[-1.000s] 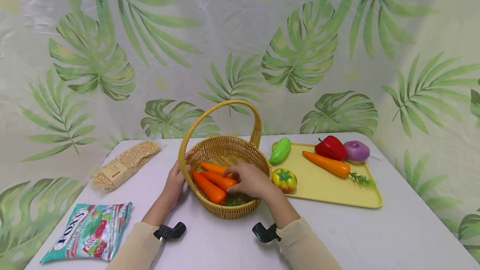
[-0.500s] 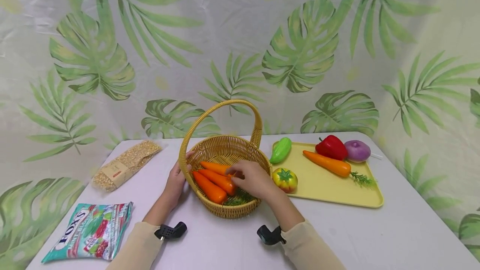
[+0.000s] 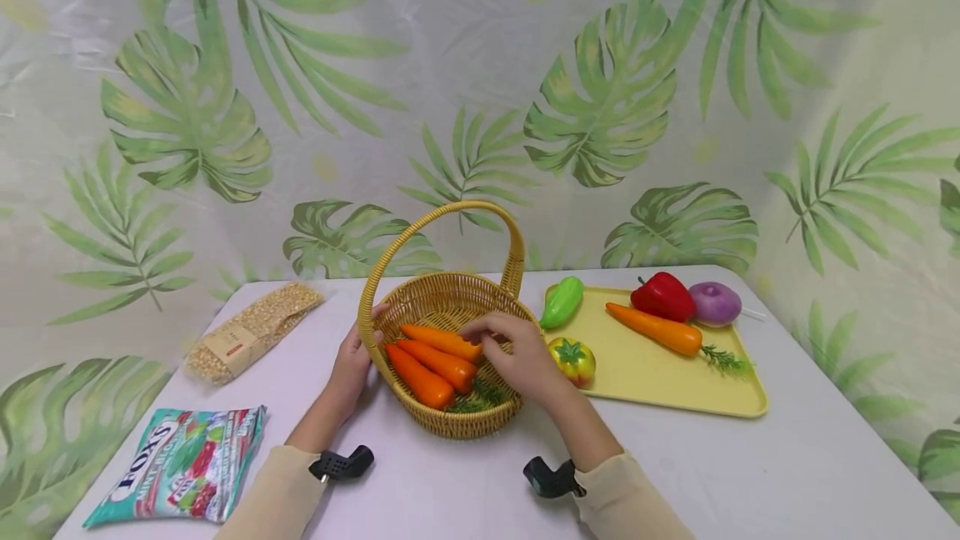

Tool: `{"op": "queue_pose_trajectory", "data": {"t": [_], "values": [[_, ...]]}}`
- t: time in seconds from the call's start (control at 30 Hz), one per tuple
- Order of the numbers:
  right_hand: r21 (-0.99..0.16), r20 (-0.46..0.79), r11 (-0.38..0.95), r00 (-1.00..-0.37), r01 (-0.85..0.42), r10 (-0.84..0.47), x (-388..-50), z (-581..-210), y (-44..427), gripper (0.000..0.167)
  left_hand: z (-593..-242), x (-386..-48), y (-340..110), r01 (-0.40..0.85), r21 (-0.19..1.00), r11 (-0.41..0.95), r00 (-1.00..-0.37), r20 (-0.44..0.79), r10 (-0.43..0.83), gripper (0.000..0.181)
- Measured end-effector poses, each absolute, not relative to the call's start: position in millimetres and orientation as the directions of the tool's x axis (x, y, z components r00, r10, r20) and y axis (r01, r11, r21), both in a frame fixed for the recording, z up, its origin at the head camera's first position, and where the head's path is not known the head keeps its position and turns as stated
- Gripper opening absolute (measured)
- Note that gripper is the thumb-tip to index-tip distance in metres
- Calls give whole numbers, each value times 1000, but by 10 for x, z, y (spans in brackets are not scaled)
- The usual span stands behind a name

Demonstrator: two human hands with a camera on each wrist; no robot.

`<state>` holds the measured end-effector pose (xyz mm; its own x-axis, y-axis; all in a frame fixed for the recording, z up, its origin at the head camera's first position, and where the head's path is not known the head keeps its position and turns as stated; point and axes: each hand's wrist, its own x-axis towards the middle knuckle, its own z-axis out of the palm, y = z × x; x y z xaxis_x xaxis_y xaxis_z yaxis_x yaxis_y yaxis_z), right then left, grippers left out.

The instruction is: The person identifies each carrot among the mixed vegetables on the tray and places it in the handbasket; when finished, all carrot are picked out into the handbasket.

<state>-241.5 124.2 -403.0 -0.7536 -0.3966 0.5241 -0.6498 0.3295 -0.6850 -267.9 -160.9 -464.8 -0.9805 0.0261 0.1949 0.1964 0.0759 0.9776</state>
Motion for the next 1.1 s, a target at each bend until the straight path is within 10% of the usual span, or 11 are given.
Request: {"op": "queue_pose_trajectory", "data": {"t": [1.1], "values": [[-687,244,618,-923,-382,-299,-2490,-3655,2422,53,-4680,-2696,-1616,196,978,71,-981,195,24,39]]}}
